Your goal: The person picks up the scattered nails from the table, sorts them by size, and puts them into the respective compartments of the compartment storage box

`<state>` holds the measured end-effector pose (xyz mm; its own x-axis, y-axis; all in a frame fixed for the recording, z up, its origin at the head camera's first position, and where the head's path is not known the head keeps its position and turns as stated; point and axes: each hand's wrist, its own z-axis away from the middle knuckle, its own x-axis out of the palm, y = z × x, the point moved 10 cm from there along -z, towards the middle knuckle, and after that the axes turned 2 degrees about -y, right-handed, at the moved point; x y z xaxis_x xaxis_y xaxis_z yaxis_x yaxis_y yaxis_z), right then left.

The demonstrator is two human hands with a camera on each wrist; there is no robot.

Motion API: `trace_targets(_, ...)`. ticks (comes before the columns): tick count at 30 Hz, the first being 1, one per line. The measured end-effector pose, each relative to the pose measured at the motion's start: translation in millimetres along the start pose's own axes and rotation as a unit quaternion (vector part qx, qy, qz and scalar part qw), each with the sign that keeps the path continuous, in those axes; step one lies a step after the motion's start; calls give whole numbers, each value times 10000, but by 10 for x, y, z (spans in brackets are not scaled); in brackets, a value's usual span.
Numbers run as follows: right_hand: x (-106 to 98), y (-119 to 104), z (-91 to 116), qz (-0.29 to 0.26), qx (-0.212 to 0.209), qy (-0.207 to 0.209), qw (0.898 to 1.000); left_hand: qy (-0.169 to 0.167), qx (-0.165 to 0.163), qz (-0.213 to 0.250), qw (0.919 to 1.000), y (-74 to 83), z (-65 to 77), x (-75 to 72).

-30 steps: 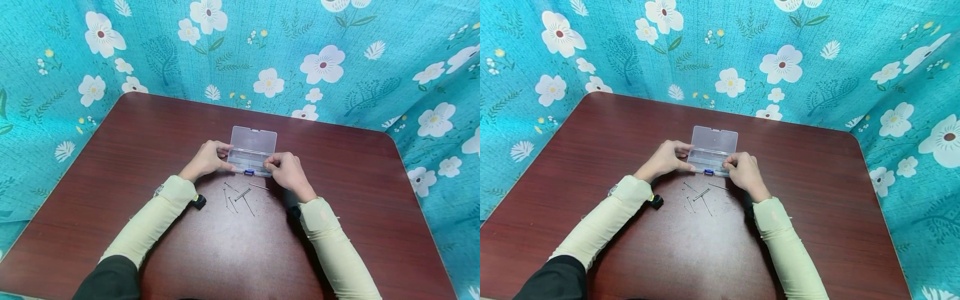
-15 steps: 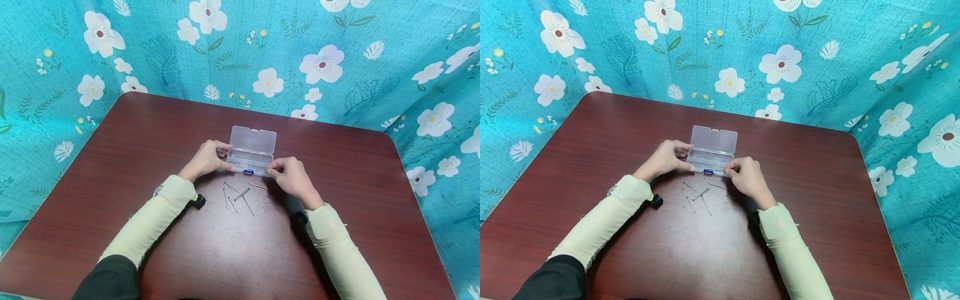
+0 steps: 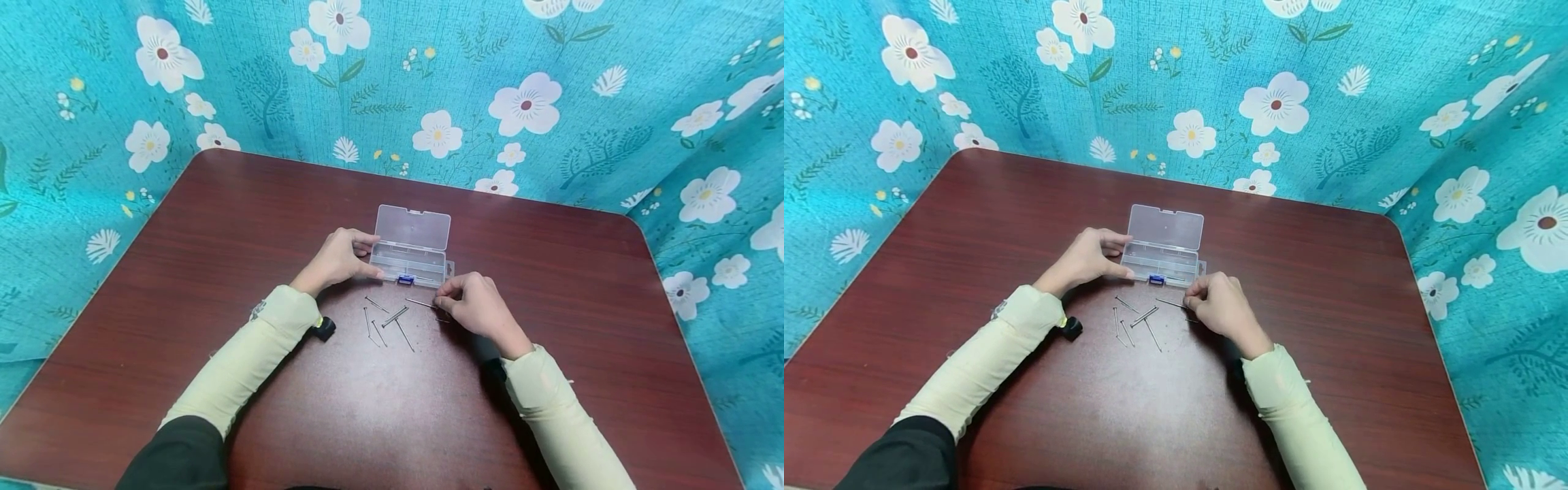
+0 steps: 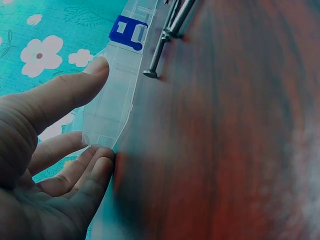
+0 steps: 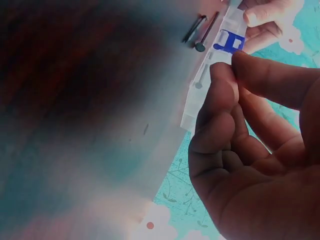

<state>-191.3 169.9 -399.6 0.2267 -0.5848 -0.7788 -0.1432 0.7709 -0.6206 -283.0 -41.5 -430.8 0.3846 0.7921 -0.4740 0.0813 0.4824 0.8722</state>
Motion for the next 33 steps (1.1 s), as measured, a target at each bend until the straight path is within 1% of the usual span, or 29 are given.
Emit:
trace_targets(8, 116, -52, -1, 370, -87, -227, 9990, -24, -21, 10, 10000, 9, 9, 2)
trace_targets(15, 164, -80, -14, 711, -113, -220, 9972, -71, 21, 10, 10000, 22, 11, 6)
trace_targets(18, 188, -75, -24, 897, -77, -271, 9956, -56, 42, -5, 10000, 28, 15, 2)
trace_targets(23, 239, -93, -29, 1216, -156, -438, 9915, -46, -2, 10, 10000, 13, 18, 9)
trace_targets(28, 235, -88, -7, 1190, -101, -503, 9916, -76, -9, 15, 10000, -5, 12, 31)
trace_targets(33, 154, -133, 2, 810, -102, -492, 9955, -27, 23, 6, 10000, -3, 12, 13)
